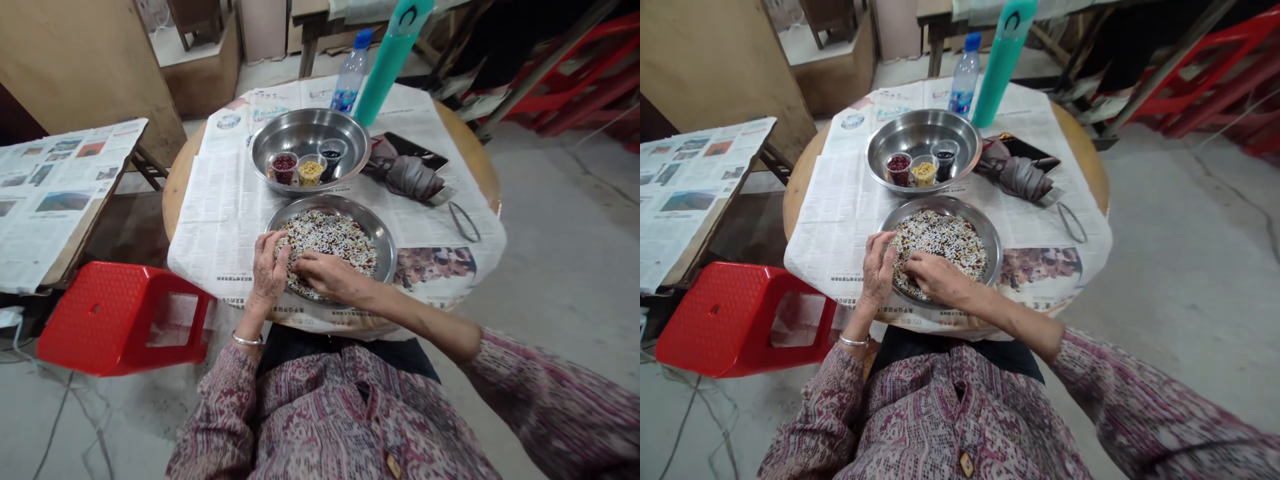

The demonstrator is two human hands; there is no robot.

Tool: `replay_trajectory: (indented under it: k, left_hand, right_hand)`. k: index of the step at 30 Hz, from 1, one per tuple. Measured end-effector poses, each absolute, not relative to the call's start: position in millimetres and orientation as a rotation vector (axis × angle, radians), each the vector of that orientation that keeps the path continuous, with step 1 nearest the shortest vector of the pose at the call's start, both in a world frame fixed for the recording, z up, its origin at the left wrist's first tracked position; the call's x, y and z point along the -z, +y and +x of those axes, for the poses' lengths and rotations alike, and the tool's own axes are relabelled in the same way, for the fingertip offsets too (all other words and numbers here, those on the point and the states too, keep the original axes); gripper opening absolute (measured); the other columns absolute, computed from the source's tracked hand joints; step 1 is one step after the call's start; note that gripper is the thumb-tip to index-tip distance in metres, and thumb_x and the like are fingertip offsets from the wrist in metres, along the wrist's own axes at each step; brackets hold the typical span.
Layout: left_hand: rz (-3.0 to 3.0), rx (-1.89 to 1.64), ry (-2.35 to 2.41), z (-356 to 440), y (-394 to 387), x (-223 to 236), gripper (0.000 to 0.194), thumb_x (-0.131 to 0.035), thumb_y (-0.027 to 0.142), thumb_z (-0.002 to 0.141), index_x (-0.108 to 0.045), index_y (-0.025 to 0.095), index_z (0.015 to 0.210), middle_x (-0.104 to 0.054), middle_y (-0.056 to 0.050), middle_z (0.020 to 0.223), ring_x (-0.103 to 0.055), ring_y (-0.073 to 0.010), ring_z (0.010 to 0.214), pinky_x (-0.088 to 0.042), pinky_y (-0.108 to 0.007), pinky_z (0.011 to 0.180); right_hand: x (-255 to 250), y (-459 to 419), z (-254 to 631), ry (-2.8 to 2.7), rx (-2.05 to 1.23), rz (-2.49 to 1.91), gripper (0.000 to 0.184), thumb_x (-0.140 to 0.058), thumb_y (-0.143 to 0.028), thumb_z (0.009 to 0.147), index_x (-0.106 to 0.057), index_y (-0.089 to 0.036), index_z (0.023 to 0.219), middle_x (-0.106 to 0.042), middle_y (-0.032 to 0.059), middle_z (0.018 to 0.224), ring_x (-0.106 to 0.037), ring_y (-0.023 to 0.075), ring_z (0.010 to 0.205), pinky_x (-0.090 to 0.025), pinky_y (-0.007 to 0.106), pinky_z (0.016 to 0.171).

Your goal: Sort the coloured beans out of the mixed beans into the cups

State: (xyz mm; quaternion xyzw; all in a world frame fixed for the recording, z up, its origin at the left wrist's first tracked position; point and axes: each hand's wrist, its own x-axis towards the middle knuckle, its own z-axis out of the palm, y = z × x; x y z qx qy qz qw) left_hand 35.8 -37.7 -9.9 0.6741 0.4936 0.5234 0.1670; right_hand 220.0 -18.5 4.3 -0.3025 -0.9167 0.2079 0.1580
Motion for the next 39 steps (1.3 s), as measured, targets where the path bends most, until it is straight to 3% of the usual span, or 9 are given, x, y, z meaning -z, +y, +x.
replay_trajectory:
  k: [4, 9, 13, 19, 23, 27, 33, 39]
  left_hand:
    - [1.913, -1.487, 1.411, 36.0, -37.6, 10.4, 0.029, -0.043, 0.039, 0.108, -0.061, 0.024, 0.125, -0.060, -0.009, 0.123, -0.056, -0.0223, 0.123, -0.046, -0.044, 0.113]
    - [1.907, -1.493, 1.402, 35.8, -37.2, 13.1, 0.029, -0.043, 0.040, 0.108, -0.061, 0.025, 0.125, -0.060, -0.009, 0.123, -0.056, -0.0224, 0.124, -0.046, -0.045, 0.113]
    - [1.904, -1.502, 1.398, 35.8, -37.2, 14.1, 0.029, -0.043, 0.040, 0.108, -0.061, 0.025, 0.124, -0.060, -0.009, 0.123, -0.056, -0.0223, 0.124, -0.046, -0.044, 0.113]
    - [1.924, -1.492, 1.393, 35.9, -36.8, 12.1, 0.029, -0.042, 0.038, 0.108, -0.061, 0.023, 0.124, -0.061, -0.009, 0.123, -0.056, -0.0212, 0.123, -0.046, -0.043, 0.112]
    - [1.924, -1.470, 1.400, 35.0, -37.4, 11.4, 0.029, -0.043, 0.037, 0.108, -0.061, 0.022, 0.125, -0.061, -0.009, 0.125, -0.055, -0.0214, 0.124, -0.045, -0.043, 0.113]
    - [1.891, -1.440, 1.407, 34.7, -39.4, 9.8, 0.029, -0.044, 0.036, 0.107, -0.061, 0.023, 0.127, -0.060, -0.009, 0.127, -0.055, -0.0218, 0.125, -0.045, -0.044, 0.114]
    - [1.872, -1.424, 1.409, 35.3, -40.9, 7.2, 0.028, -0.045, 0.035, 0.107, -0.061, 0.024, 0.128, -0.060, -0.009, 0.127, -0.055, -0.0224, 0.125, -0.045, -0.044, 0.113]
    - [1.868, -1.425, 1.407, 35.5, -41.0, 6.4, 0.028, -0.045, 0.036, 0.107, -0.061, 0.024, 0.128, -0.060, -0.009, 0.127, -0.055, -0.0224, 0.125, -0.046, -0.044, 0.113]
  right_hand:
    - [-3.5, 13.4, 216.6, -2.663, -0.221, -0.842, 0.029, -0.046, -0.012, 0.095, -0.072, -0.019, 0.107, -0.068, 0.0117, 0.104, -0.055, 0.0254, 0.102, -0.049, 0.039, 0.088]
    - [-2.4, 44.4, 253.5, -2.605, 0.059, -1.163, 0.026, -0.050, -0.025, 0.097, -0.074, -0.018, 0.104, -0.068, 0.0152, 0.114, -0.054, 0.0303, 0.107, -0.048, 0.043, 0.087]
    - [-3.0, 25.5, 279.6, -2.609, -0.140, -1.222, 0.027, -0.049, -0.027, 0.098, -0.074, -0.019, 0.101, -0.069, 0.0136, 0.105, -0.061, 0.0272, 0.099, -0.052, 0.043, 0.089]
    - [-13.6, -36.8, 254.4, -2.484, -0.666, -0.902, 0.024, -0.052, -0.026, 0.099, -0.069, -0.020, 0.116, -0.067, 0.0126, 0.116, -0.065, 0.0229, 0.107, -0.056, 0.040, 0.093]
    - [-16.5, -47.5, 236.9, -2.536, -0.831, -0.826, 0.024, -0.051, -0.022, 0.100, -0.071, -0.022, 0.111, -0.070, 0.0085, 0.105, -0.068, 0.0190, 0.096, -0.057, 0.035, 0.087]
    - [-7.1, -21.2, 245.7, -2.542, -0.660, -0.993, 0.027, -0.049, -0.021, 0.098, -0.074, -0.021, 0.109, -0.072, 0.0097, 0.102, -0.069, 0.0220, 0.093, -0.058, 0.038, 0.084]
    - [-0.5, 30.2, 260.6, -2.315, -0.315, -1.391, 0.032, -0.049, -0.023, 0.096, -0.072, -0.017, 0.117, -0.070, 0.0152, 0.112, -0.065, 0.0310, 0.108, -0.054, 0.050, 0.098]
    - [-1.9, 31.1, 232.0, -2.326, -0.468, -1.227, 0.035, -0.059, -0.035, 0.095, -0.066, -0.018, 0.124, -0.063, 0.0149, 0.114, -0.062, 0.0306, 0.108, -0.053, 0.050, 0.099]
